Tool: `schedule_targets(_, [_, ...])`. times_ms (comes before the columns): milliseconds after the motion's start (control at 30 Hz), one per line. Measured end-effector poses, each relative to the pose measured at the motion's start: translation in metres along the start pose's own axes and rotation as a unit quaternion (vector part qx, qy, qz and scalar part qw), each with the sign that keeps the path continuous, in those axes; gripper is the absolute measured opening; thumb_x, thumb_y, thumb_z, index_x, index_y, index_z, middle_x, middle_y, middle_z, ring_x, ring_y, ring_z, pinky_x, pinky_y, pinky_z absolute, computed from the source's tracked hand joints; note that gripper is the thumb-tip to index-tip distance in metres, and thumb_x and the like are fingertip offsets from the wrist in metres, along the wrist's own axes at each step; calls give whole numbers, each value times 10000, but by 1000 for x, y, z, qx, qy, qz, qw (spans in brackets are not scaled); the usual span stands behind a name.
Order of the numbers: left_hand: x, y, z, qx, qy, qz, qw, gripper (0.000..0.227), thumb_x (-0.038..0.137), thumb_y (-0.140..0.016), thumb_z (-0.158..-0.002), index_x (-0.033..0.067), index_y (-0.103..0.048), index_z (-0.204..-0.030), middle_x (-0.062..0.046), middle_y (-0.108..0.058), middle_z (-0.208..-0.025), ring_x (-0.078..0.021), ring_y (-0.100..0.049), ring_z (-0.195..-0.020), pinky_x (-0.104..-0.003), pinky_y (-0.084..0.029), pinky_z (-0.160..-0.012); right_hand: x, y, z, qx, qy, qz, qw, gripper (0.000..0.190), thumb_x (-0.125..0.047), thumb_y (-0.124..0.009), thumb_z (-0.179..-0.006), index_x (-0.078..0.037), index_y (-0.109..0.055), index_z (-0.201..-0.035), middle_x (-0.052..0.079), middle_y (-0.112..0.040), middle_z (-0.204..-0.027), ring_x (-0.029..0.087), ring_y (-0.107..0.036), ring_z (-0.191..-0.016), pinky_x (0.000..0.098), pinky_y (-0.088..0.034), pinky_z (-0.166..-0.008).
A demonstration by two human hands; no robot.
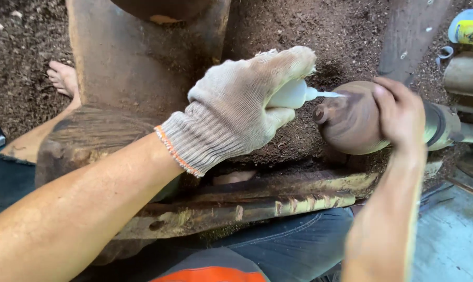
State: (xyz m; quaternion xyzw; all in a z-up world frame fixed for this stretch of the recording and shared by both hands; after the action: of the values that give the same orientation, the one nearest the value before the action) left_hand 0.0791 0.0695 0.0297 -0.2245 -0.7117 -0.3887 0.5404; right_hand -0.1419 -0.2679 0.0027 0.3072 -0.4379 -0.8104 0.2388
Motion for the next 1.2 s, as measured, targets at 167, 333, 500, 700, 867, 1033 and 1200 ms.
schedule_targets(167, [2,-6,-1,-58,34,-9,998,472,233,-812,-844,172,-597,-1260,-90,-728,-1048,-325,-744,-899,-455,-592,-728,-15,-45,78,253,166,-41,952,394,-277,-553,-1160,-13,-585,-1450,212,-616,-1476,352,-600,-1376,445,-448,-1222])
schedule_targets(333, [-5,-16,6,-72,19,-24,997,484,256,-803,-850,150,-588,-1270,-106,-725,-1033,-322,-748,-867,-436,-603,-701,-6,-71,99,381,168,-41,908,450,-300,-553,-1191,-6,-476,-1522,223,-459,-1577,400,-426,-1511,470,-327,-1315])
schedule_targets(500, [4,-32,-1,-152,67,-24,986,432,333,-761,-896,163,-573,-1246,-87,-721,-961,-273,-759,-782,-406,-624,-661,-20,0,39,219,139,-39,965,393,-279,-577,-1157,29,-582,-1401,204,-592,-1443,349,-560,-1383,416,-418,-1226])
schedule_targets(700, [9,-73,-17,-197,59,-59,977,417,408,-736,-897,205,-565,-1219,-86,-702,-875,-307,-726,-684,-467,-578,-575,-46,14,18,61,88,-114,988,343,-273,-617,-1053,-8,-661,-1266,165,-668,-1247,264,-626,-1164,353,-475,-1045])
schedule_targets(867, [8,-87,-28,-154,15,-40,987,440,400,-732,-887,214,-563,-1248,-85,-716,-907,-331,-720,-703,-485,-560,-583,-45,8,34,118,135,-109,978,325,-253,-618,-1104,24,-642,-1271,189,-643,-1304,304,-617,-1235,379,-468,-1101])
schedule_targets(1033, [7,-103,-29,-206,36,-58,976,439,429,-720,-900,196,-563,-1238,-84,-733,-906,-319,-734,-702,-484,-568,-597,-31,-5,47,202,172,-134,955,418,-345,-630,-1128,43,-646,-1283,200,-643,-1359,349,-599,-1341,454,-455,-1220])
schedule_targets(1200, [14,-110,-30,-186,21,-49,981,459,398,-716,-904,183,-551,-1275,-86,-736,-902,-307,-732,-673,-470,-566,-581,-32,-6,46,220,175,-153,947,429,-356,-645,-1118,46,-652,-1268,215,-648,-1339,356,-602,-1337,470,-456,-1216])
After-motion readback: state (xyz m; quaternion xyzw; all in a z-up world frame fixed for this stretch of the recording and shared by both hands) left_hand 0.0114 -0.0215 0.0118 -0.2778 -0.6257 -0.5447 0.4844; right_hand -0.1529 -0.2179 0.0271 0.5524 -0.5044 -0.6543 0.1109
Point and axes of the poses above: each hand's wrist, its own z-axis away from the middle knuckle, its own y-axis out of the back of the hand, x = y × z, the point moved 2 cm from there along -z, towards the middle knuckle
